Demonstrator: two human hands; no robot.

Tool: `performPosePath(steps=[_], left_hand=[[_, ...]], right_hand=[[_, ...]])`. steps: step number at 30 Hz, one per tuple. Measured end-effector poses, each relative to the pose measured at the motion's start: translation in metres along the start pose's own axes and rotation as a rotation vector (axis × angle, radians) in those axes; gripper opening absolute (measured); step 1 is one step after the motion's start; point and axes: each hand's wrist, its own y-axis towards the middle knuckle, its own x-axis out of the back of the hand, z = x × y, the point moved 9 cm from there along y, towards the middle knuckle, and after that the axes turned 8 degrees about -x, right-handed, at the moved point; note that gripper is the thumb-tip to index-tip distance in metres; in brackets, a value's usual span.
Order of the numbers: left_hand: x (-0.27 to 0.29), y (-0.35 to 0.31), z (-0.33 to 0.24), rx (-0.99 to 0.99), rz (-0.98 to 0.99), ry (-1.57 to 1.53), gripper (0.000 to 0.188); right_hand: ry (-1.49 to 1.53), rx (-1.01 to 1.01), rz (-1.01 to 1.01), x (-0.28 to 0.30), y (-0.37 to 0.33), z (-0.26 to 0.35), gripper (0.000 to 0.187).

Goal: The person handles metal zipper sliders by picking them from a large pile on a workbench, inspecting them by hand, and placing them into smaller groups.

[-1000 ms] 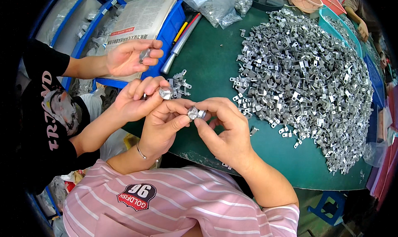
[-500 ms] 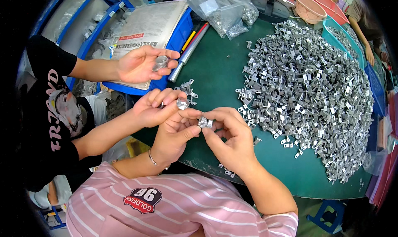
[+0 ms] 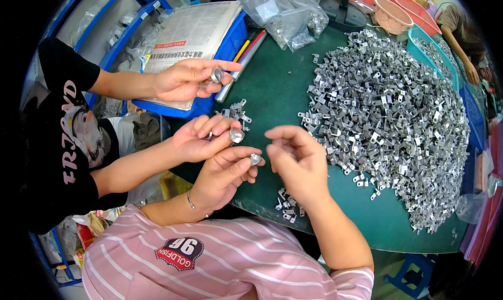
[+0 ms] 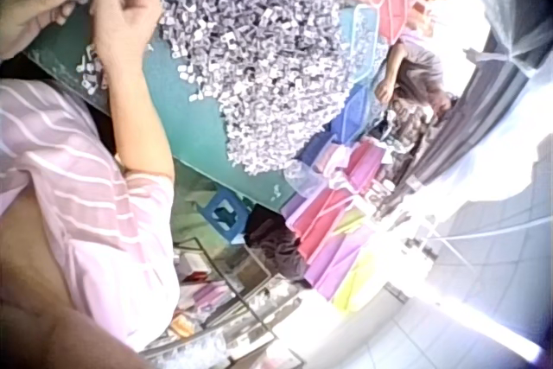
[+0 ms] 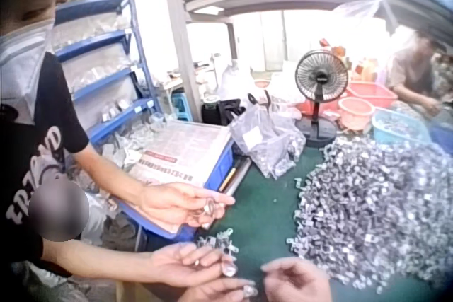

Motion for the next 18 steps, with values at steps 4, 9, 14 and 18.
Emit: performPosePath(steps=[4,9,14,18], left_hand=[[-0.002,-0.002,-0.003,-0.021,0.021,-0.006,0.026],[0.0,-0.005,-0.005,-0.025,0.02,0.024,0.026],[0.0,-0.006,-0.004,-0.014,0.018,0.042,0.025],[0.0,-0.007,-0.003,0.005,0.025,0.03,0.024]], right_hand=[[-0.483,0.232,-0.002,-0.026,0.006,0.016,0.024],[-0.527,0.255,0.023,-0.035,0.014,0.017,0.021],[-0.468,0.364,0.051,-0.034,0.015,0.016,0.018],[-0.399,0.402,0.097,-0.03,0.012,0.017,0.015]])
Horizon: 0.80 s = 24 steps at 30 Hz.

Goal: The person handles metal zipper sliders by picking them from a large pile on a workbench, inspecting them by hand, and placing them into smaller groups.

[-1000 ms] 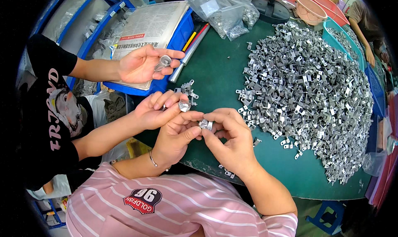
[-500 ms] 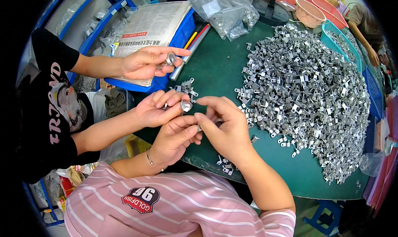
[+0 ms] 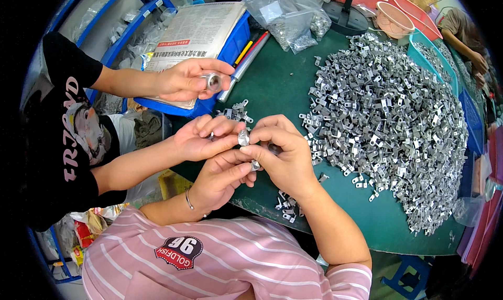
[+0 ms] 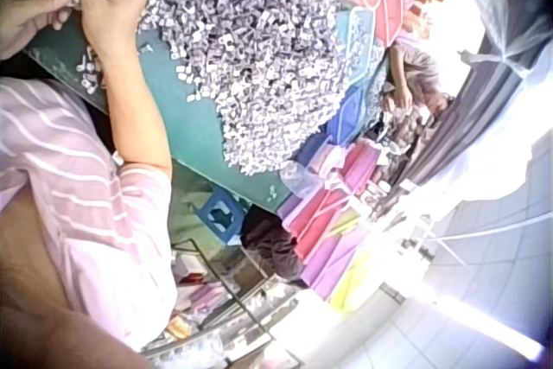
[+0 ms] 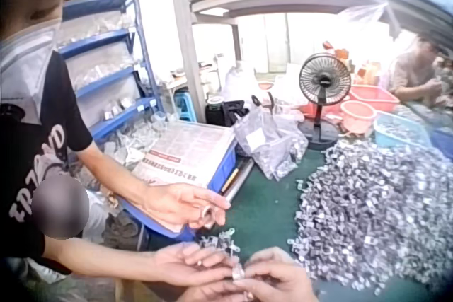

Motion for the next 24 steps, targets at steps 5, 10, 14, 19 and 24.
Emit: performPosePath(steps=[5,10,14,19,24], left_hand=[[0.004,0.001,0.003,0.034,-0.021,-0.033,0.024],[0.012,-0.003,0.017,0.111,-0.076,-0.012,0.024],[0.016,-0.005,0.024,0.096,-0.082,-0.091,0.026],[0.011,-0.005,0.015,0.087,-0.078,-0.169,0.026],[0.011,-0.005,-0.003,-0.104,-0.063,-0.256,0.017]], right_hand=[[0.293,-0.125,0.03,0.004,-0.001,-0.001,0.009],[0.837,-0.336,0.058,0.006,-0.005,-0.019,0.035],[0.964,-0.325,0.095,0.004,-0.004,-0.008,0.018],[0.638,-0.333,0.108,-0.002,-0.009,-0.007,0.014],[-0.068,-0.169,0.106,-0.007,-0.015,0.011,0.03]])
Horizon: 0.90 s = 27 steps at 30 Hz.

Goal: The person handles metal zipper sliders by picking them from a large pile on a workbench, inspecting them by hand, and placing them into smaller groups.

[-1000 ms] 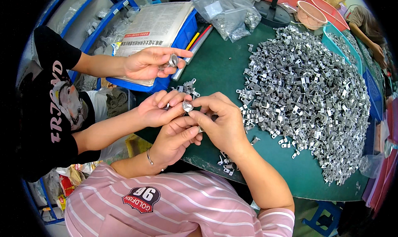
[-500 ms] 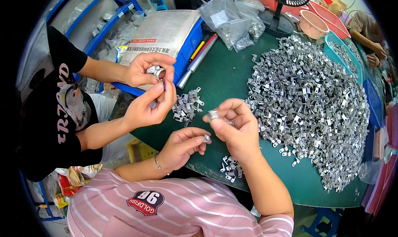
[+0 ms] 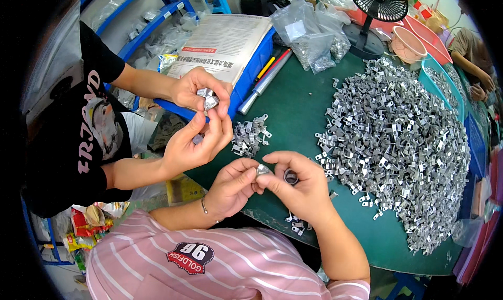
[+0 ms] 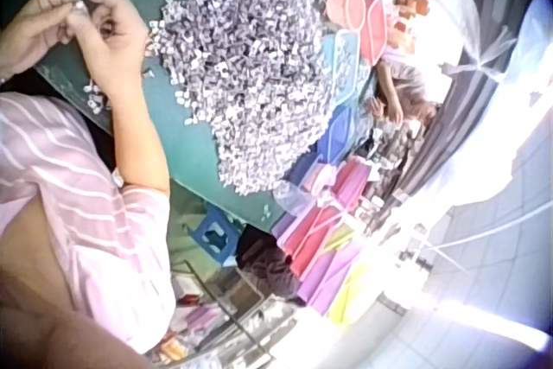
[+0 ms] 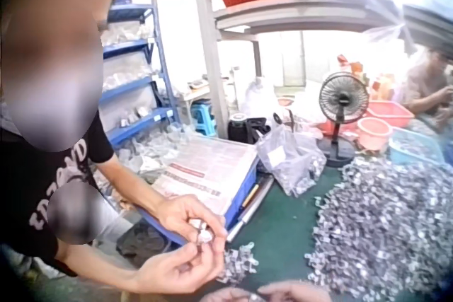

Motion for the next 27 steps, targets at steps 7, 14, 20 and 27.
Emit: performPosePath(steps=[7,14,20,27], left_hand=[[-0.01,0.002,-0.018,-0.185,0.103,0.161,0.014],[-0.013,0.003,-0.023,-0.245,0.129,0.215,0.01],[-0.012,0.007,-0.027,-0.267,0.12,0.225,0.009],[-0.013,0.012,-0.03,-0.296,0.162,0.27,0.01]], right_hand=[[-0.153,0.19,-0.098,-0.003,-0.003,0.014,0.024],[-0.175,0.253,-0.096,-0.002,-0.005,0.011,0.027],[-0.156,0.265,-0.092,0.0,-0.003,0.011,0.03],[-0.148,0.251,-0.097,0.001,0.0,0.007,0.028]])
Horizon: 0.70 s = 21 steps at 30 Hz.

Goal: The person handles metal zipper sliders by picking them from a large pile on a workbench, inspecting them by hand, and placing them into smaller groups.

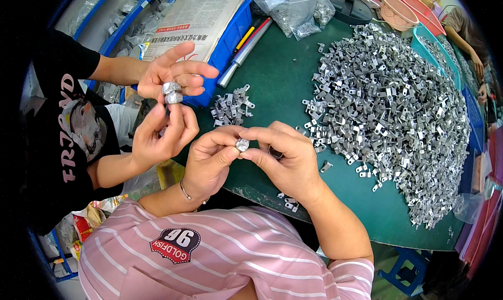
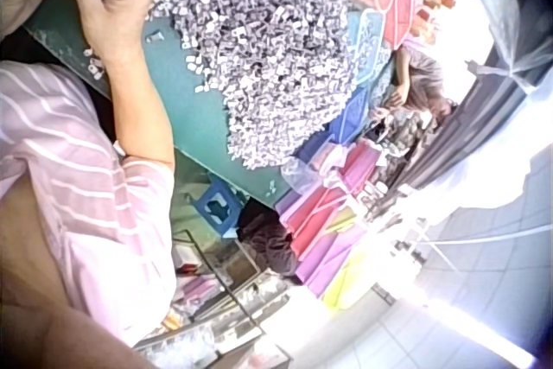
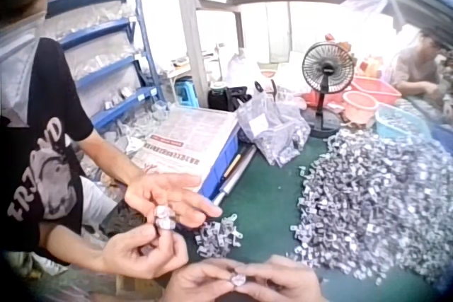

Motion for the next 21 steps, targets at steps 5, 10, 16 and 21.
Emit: performPosePath(steps=[5,10,16,21], left_hand=[[-0.001,0.005,-0.006,-0.05,0.01,0.068,0.012],[-0.005,0.005,-0.004,-0.095,0.086,0.066,0.024],[-0.004,0.005,0.002,0.129,-0.068,-0.011,0.038],[0.007,-0.002,0.019,0.213,-0.043,0.054,0.031]], right_hand=[[0.157,-0.2,0.015,-0.003,-0.001,-0.011,0.017],[0.246,-0.315,0.097,-0.008,-0.002,-0.015,0.011],[0.125,-0.183,0.067,-0.005,0.002,-0.006,0.008],[-0.074,-0.018,0.125,-0.011,0.002,0.0,0.013]])
